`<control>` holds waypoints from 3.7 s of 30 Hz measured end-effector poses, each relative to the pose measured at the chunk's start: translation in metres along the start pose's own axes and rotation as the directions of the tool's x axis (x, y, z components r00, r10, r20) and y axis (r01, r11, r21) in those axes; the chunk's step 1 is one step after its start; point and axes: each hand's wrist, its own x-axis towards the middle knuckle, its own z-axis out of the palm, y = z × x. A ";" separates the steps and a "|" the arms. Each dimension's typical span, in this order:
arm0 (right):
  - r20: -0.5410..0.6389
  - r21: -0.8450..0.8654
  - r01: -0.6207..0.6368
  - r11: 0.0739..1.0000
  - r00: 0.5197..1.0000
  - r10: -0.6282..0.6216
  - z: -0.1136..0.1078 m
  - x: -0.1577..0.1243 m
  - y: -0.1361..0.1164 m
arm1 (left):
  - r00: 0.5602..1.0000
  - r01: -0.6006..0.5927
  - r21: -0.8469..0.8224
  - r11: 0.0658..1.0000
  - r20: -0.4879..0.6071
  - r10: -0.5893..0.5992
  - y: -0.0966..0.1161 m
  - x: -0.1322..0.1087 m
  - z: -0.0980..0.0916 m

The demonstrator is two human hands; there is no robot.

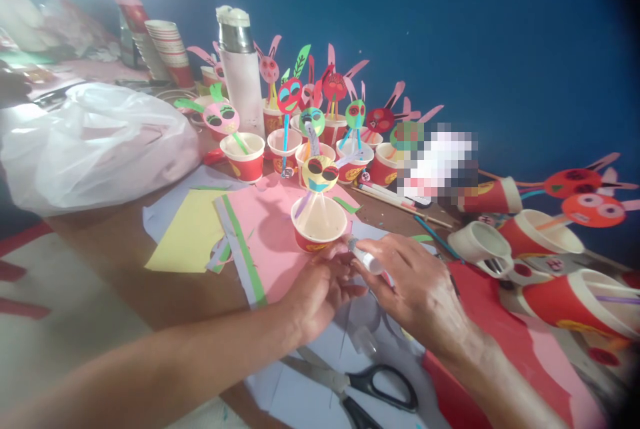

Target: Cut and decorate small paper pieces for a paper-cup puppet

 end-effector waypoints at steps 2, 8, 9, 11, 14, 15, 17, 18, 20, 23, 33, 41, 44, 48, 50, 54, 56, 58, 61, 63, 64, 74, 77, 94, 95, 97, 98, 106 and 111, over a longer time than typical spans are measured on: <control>0.014 -0.005 -0.014 1.000 1.000 0.014 -0.001 0.000 0.000 | 1.000 -0.003 -0.001 1.000 -0.007 0.003 0.001 -0.001 0.001; 0.040 -0.018 -0.033 0.999 0.999 0.033 -0.005 -0.004 0.003 | 1.000 0.014 0.013 1.000 -0.024 -0.013 0.004 -0.003 0.005; 0.030 -0.015 -0.031 0.999 0.999 0.031 -0.006 -0.005 0.003 | 1.000 0.017 0.015 1.000 -0.021 -0.016 0.005 -0.004 0.006; 0.000 0.000 -0.027 1.000 1.000 0.027 -0.010 -0.006 0.004 | 1.000 0.023 0.020 1.000 -0.018 -0.023 0.005 -0.004 0.007; -0.039 0.024 -0.031 0.999 0.999 0.032 -0.012 -0.006 0.003 | 0.999 0.028 0.031 0.999 -0.024 -0.027 0.005 -0.004 0.007; -0.043 0.026 -0.030 0.999 0.999 0.031 -0.011 -0.006 0.002 | 0.999 0.025 0.032 0.999 -0.024 -0.024 0.004 -0.003 0.007; -0.032 0.025 -0.022 0.999 0.999 0.023 -0.008 -0.005 0.001 | 1.000 0.016 0.027 1.000 -0.018 -0.015 0.004 -0.003 0.006; -0.019 0.023 -0.015 1.000 1.000 0.016 -0.006 -0.004 0.001 | 1.000 0.010 0.024 1.000 -0.018 -0.010 0.003 -0.002 0.005; 0.003 0.017 -0.002 1.000 1.000 0.002 -0.002 -0.003 0.000 | 1.000 0.004 0.020 1.000 -0.019 -0.004 0.002 -0.002 0.004; 0.011 -0.007 0.012 1.000 1.000 -0.012 0.000 -0.003 0.000 | 1.000 0.001 0.019 1.000 -0.021 -0.001 0.002 -0.002 0.002; -0.001 0.034 -0.068 0.997 0.998 0.068 -0.010 -0.009 0.004 | 0.999 0.031 0.028 0.999 -0.036 -0.030 0.006 -0.003 0.005; 0.018 0.069 -0.043 0.997 0.999 0.042 -0.002 -0.006 0.004 | 1.000 0.014 0.026 1.000 -0.019 -0.013 0.003 -0.002 0.002; 0.029 0.026 -0.050 0.998 0.998 0.049 -0.001 -0.007 0.004 | 0.999 0.014 0.026 1.000 -0.043 -0.012 0.003 -0.001 0.002; 0.044 0.021 -0.047 0.999 0.998 0.046 -0.007 -0.009 0.005 | 0.997 0.029 0.033 0.999 -0.072 -0.027 0.005 -0.003 0.004; 0.018 0.042 -0.066 0.997 0.998 0.065 -0.013 -0.009 0.005 | 0.997 0.038 0.032 0.999 -0.075 -0.035 0.005 -0.004 0.005; -0.056 0.105 -0.148 0.983 0.986 0.155 -0.021 -0.008 0.008 | 0.995 0.053 0.037 0.998 -0.089 -0.050 0.005 -0.004 0.005; -0.080 0.181 -0.230 0.956 0.966 0.247 -0.021 -0.008 0.009 | 0.993 0.064 0.045 0.997 -0.100 -0.059 0.005 -0.003 0.004; -0.106 0.287 -0.336 0.897 0.919 0.379 -0.018 -0.009 0.010 | 0.993 0.074 0.059 0.996 -0.101 -0.068 0.005 -0.003 0.005; -0.081 0.492 -0.448 0.747 0.831 0.551 -0.009 -0.012 0.010 | 0.991 0.093 0.072 0.993 -0.101 -0.085 0.007 -0.003 0.006; -0.036 0.592 -0.477 0.649 0.790 0.612 -0.002 -0.013 0.009 | 0.990 0.105 0.058 0.993 -0.099 -0.099 0.007 -0.003 0.007; -0.016 0.619 -0.486 0.617 0.778 0.628 0.000 -0.013 0.008 | 0.990 0.110 0.046 0.993 -0.093 -0.105 0.007 -0.003 0.007; -0.032 0.602 -0.449 0.660 0.813 0.581 0.008 -0.012 0.000 | 0.975 0.207 -0.005 0.978 -0.078 -0.207 0.006 0.006 0.007; -0.044 0.620 -0.433 0.655 0.814 0.580 0.008 -0.013 0.000 | 0.960 0.269 0.012 0.963 -0.078 -0.268 0.005 0.004 0.009; -0.115 0.766 -0.311 0.563 0.795 0.596 0.007 -0.018 -0.002 | 0.889 -0.285 0.930 0.231 0.166 0.428 0.152 -0.016 0.006; -0.117 0.770 -0.306 0.560 0.795 0.595 0.006 -0.018 -0.003 | 0.879 -0.244 0.963 0.112 0.170 0.445 0.159 -0.009 0.002; -0.122 0.773 -0.300 0.559 0.795 0.594 0.004 -0.018 -0.005 | 0.895 -0.257 0.957 -0.134 0.288 0.340 0.166 0.003 -0.005; -0.123 0.773 -0.297 0.560 0.797 0.591 0.003 -0.018 -0.006 | 0.902 -0.291 0.931 -0.219 0.343 0.263 0.166 0.008 -0.006; -0.151 0.764 -0.270 0.586 0.808 0.570 -0.003 -0.019 -0.008 | 0.916 -0.393 0.855 -0.339 0.396 -0.062 0.161 0.026 0.000; -0.124 0.769 -0.292 0.569 0.804 0.581 -0.004 -0.018 -0.007 | 0.955 -0.296 0.888 -0.353 0.286 -0.081 0.163 0.021 -0.001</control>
